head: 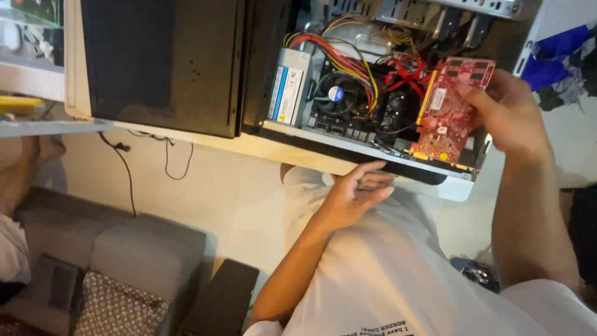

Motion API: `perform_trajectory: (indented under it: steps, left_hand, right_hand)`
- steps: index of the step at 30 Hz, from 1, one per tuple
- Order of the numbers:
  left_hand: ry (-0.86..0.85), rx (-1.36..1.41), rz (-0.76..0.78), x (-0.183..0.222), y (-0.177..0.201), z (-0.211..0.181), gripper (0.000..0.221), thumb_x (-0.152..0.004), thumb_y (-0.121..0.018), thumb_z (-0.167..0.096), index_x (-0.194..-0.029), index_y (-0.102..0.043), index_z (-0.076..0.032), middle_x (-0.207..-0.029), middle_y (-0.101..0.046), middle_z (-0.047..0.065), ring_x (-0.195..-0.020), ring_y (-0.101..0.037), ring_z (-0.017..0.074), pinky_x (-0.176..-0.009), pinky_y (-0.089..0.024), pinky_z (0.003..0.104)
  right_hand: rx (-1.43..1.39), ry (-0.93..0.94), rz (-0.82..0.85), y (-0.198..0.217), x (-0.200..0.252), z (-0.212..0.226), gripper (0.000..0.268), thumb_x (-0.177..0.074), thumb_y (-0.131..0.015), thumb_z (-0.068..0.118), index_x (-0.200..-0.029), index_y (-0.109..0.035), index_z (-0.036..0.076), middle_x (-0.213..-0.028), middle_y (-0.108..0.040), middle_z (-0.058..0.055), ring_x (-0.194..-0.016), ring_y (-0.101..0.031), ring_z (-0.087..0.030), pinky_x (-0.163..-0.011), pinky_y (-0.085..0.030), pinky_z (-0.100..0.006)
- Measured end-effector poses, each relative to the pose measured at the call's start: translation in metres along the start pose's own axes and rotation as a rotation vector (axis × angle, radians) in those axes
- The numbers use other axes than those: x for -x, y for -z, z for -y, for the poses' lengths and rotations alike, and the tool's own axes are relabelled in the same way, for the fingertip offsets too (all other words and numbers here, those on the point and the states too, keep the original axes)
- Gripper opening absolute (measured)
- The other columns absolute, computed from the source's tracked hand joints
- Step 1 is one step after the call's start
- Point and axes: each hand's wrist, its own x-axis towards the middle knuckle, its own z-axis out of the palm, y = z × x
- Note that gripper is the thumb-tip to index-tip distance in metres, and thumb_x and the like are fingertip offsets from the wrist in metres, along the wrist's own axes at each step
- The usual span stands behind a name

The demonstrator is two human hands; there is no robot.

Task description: Connecting internal cables, installing a graphics card, and using a screwdriver to work on a desktop PC.

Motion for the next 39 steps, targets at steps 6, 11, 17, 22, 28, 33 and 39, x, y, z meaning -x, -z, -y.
perform_trajectory:
  steps: [6,11,17,22,28,33,39]
  left_hand:
    - [0.209,-0.288,-0.111,0.006,0.013,0.012,0.049,-0.089,-0.067,-0.043,-0.122,-0.067,-0.007,-0.122,-0.074,0.006,-0.109,-0.072,0.0173,-0.098,-0.055,0.028]
    - [0.155,-0.273,-0.117,0.006,0.017,0.015,0.049,-0.092,-0.064,-0.043,-0.125,-0.064,-0.007,-0.118,-0.074,0.008,-0.109,-0.071,0.0203,-0.100,-0.055,0.031]
    - [0.173,-0.275,-0.112,-0.005,0.017,0.024,0.046,-0.092,-0.064,-0.044,-0.123,-0.067,-0.010,-0.116,-0.074,0.005,-0.105,-0.070,0.0171,-0.094,-0.055,0.029]
    - [0.254,-0.273,-0.086,-0.015,0.015,0.024,0.048,-0.091,-0.065,-0.043,-0.126,-0.066,-0.011,-0.116,-0.073,0.003,-0.105,-0.069,0.0149,-0.096,-0.054,0.027]
    - [0.235,-0.296,-0.061,-0.026,0.017,0.028,0.049,-0.091,-0.065,-0.044,-0.126,-0.066,-0.009,-0.116,-0.073,0.004,-0.103,-0.070,0.0153,-0.094,-0.054,0.027]
    - [0.233,-0.336,-0.058,-0.030,0.019,0.023,0.048,-0.091,-0.065,-0.044,-0.126,-0.067,-0.011,-0.120,-0.074,0.005,-0.105,-0.071,0.0162,-0.093,-0.055,0.028]
    - [0.275,-0.318,-0.072,-0.032,0.024,0.025,0.050,-0.091,-0.064,-0.046,-0.127,-0.066,-0.011,-0.120,-0.073,0.004,-0.108,-0.069,0.0158,-0.096,-0.052,0.028]
  right_hand:
    - [0.205,-0.104,0.020,-0.012,-0.015,0.026,0.031,-0.108,-0.064,0.032,-0.129,-0.063,0.009,-0.106,-0.069,-0.013,-0.069,-0.062,-0.026,-0.069,-0.048,-0.043]
    - [0.162,-0.013,0.115,-0.010,-0.050,0.016,0.021,-0.109,-0.061,0.024,-0.120,-0.070,0.008,-0.105,-0.070,-0.009,-0.089,-0.064,-0.022,-0.077,-0.049,-0.039]
    - [0.608,0.028,0.165,-0.012,-0.066,0.021,0.047,-0.106,-0.060,0.042,-0.122,-0.065,-0.002,-0.120,-0.070,-0.028,-0.110,-0.065,-0.047,-0.087,-0.048,-0.056]
    - [0.455,0.017,0.162,0.000,-0.036,0.047,0.028,-0.109,-0.059,0.030,-0.115,-0.069,0.004,-0.094,-0.074,-0.017,-0.085,-0.068,-0.034,-0.074,-0.048,-0.046]
    - [0.538,-0.182,0.345,-0.002,-0.032,0.070,0.035,-0.106,-0.055,0.034,-0.123,-0.072,0.008,-0.113,-0.075,-0.017,-0.097,-0.068,-0.033,-0.083,-0.049,-0.045]
    - [0.653,-0.165,0.451,-0.022,-0.061,0.061,0.040,-0.102,-0.056,0.033,-0.106,-0.073,-0.002,-0.106,-0.073,-0.018,-0.091,-0.066,-0.032,-0.081,-0.047,-0.044]
    - [0.793,-0.108,0.468,-0.036,-0.083,0.051,0.051,-0.100,-0.058,0.041,-0.105,-0.066,-0.009,-0.109,-0.067,-0.023,-0.091,-0.065,-0.037,-0.073,-0.046,-0.047]
